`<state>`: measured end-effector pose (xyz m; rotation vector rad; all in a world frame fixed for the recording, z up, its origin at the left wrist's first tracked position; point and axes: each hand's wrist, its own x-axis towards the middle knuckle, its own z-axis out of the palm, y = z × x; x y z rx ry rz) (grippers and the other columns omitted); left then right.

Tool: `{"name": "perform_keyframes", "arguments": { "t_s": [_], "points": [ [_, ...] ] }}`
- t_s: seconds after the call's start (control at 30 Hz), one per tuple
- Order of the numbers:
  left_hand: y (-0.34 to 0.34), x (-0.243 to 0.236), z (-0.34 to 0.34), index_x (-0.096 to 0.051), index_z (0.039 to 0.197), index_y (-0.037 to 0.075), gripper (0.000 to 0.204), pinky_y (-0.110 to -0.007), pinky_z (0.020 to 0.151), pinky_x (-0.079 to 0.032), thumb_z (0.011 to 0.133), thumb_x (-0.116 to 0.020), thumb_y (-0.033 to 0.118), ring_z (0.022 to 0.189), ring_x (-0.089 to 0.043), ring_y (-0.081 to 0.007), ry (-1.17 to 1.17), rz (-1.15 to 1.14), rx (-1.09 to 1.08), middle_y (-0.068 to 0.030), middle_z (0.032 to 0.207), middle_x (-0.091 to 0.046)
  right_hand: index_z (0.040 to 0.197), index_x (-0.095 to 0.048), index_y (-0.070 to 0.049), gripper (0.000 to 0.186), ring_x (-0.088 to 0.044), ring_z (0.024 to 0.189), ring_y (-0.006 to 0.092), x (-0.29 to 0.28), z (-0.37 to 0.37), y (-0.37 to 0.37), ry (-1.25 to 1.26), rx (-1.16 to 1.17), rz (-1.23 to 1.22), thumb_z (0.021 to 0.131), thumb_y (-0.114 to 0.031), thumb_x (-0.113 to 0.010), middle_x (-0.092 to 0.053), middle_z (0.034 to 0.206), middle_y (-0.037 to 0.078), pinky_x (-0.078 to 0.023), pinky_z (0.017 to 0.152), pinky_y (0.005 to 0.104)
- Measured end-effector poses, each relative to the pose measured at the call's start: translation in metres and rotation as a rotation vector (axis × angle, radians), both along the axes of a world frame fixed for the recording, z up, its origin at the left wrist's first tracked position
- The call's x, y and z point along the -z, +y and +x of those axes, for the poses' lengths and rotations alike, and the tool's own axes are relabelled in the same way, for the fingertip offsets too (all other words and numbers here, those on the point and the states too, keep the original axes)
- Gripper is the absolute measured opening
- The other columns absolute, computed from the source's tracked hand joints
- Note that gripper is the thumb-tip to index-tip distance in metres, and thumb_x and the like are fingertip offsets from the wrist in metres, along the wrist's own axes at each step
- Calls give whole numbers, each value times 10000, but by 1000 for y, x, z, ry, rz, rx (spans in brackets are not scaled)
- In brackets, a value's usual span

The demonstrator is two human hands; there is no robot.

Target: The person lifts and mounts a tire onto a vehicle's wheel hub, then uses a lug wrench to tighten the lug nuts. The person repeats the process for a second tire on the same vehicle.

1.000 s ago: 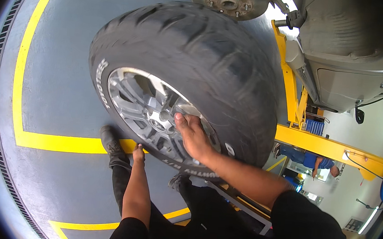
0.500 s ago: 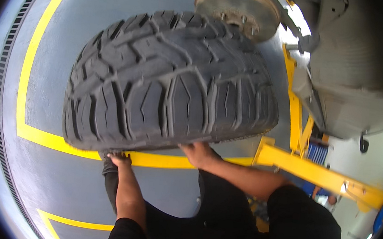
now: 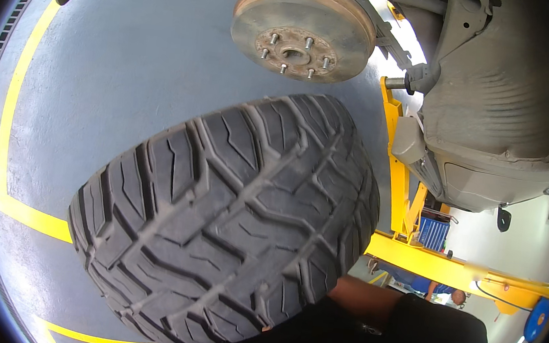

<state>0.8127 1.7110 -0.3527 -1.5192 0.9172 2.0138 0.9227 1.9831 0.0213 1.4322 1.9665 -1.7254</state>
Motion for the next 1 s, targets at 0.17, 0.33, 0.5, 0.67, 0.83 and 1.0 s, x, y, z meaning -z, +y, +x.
{"name": "perform_keyframes", "arguments": {
  "t_s": [0.17, 0.33, 0.5, 0.67, 0.83, 1.0],
  "points": [
    [19, -7, 4, -409, 1502, 80, 689, -552, 1120, -387, 1004, -369, 554, 1378, -446, -345, 44, 0, 42, -133, 1534, -436, 1254, -637, -67, 369, -546, 1264, 276, 1, 14, -11, 36, 357, -138, 944, -266, -636, -625, 1314, 129, -405, 1096, 416],
    [19, -48, -11, -411, 1499, 66, 679, -543, 1132, -382, 1010, -377, 536, 1382, -443, -341, 209, -25, 80, -141, 1539, -428, 1247, -637, -69, 352, -545, 1259, 270, -12, -8, 52, 174, 801, -251, 931, -225, -634, -631, 1301, 122, -402, 1100, 421],
    [36, -161, -57, -413, 1496, 52, 669, -533, 1145, -377, 1016, -385, 518, 1387, -440, -337, 455, -25, 166, -149, 1544, -421, 1211, -641, -84, 331, -559, 1204, 249, -133, 37, 115, 446, 756, -410, 889, -161, -628, -648, 1242, 109, -416, 1070, 427],
    [108, -283, -112, -486, 1421, 27, 557, -475, 1079, -458, 1034, -431, 424, 1243, -563, -313, 299, 190, 70, -139, 1403, -549, 1030, -653, -94, 235, -570, 955, 182, -275, -34, 175, 398, 786, -416, 799, -130, -623, -666, 1034, 52, -460, 871, 366],
    [194, -136, -97, -492, 1441, 115, 582, -477, 1095, -408, 1015, -410, 504, 1280, -511, -293, -37, 437, 349, -63, 1438, -538, 993, -642, -79, 195, -571, 960, 197, -297, -98, 185, 474, 830, -236, 809, -140, -615, -675, 1016, 57, -448, 836, 364],
    [270, -175, -155, -504, 1425, 122, 631, -566, 1073, -418, 970, -420, 550, 1256, -541, -361, 99, 622, 365, -113, 1399, -568, 1003, -651, -88, 194, -589, 973, 179, -315, -126, 210, 516, 766, -92, 825, -156, -614, -688, 1041, 53, -455, 821, 361]
  ]
}}
